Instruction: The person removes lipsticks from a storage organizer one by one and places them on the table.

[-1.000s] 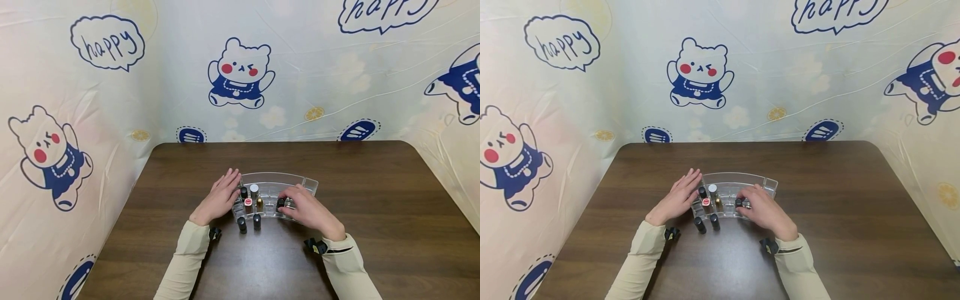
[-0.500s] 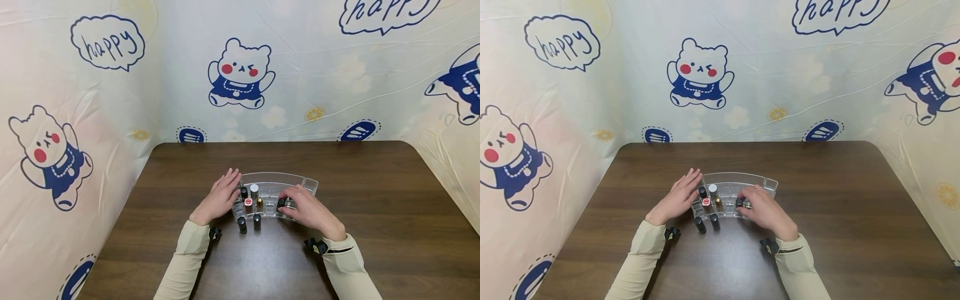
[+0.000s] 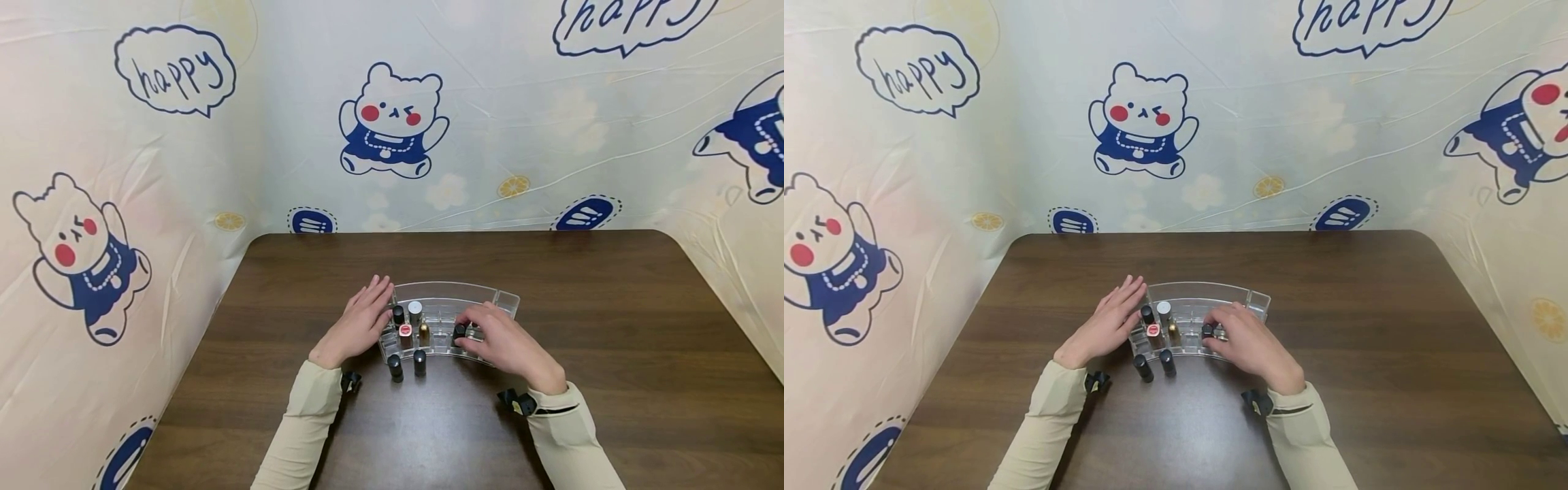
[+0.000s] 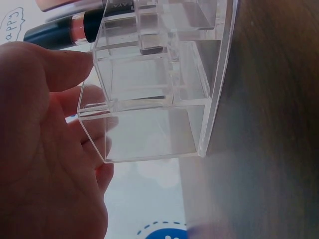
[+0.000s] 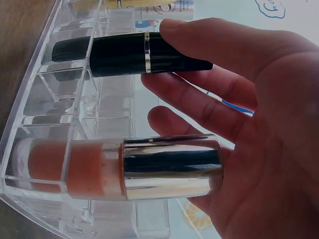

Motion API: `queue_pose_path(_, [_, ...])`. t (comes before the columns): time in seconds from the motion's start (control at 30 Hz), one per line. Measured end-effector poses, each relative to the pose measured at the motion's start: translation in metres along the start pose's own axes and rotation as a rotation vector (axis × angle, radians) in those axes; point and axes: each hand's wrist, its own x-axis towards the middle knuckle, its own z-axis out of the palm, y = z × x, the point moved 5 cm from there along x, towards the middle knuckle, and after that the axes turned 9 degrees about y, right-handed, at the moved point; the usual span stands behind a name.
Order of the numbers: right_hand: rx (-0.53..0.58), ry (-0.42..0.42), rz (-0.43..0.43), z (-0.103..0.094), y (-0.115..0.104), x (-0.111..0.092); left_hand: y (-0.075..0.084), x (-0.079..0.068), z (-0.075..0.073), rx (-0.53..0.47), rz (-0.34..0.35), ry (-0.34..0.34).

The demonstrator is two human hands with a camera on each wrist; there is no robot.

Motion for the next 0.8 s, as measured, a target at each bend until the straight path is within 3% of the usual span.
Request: queue_pose_path(0.8, [0.023, 0.016, 0.008, -0.010, -0.002, -0.001, 0.000, 0.000, 0.000, -0.016, -0.008, 0.004])
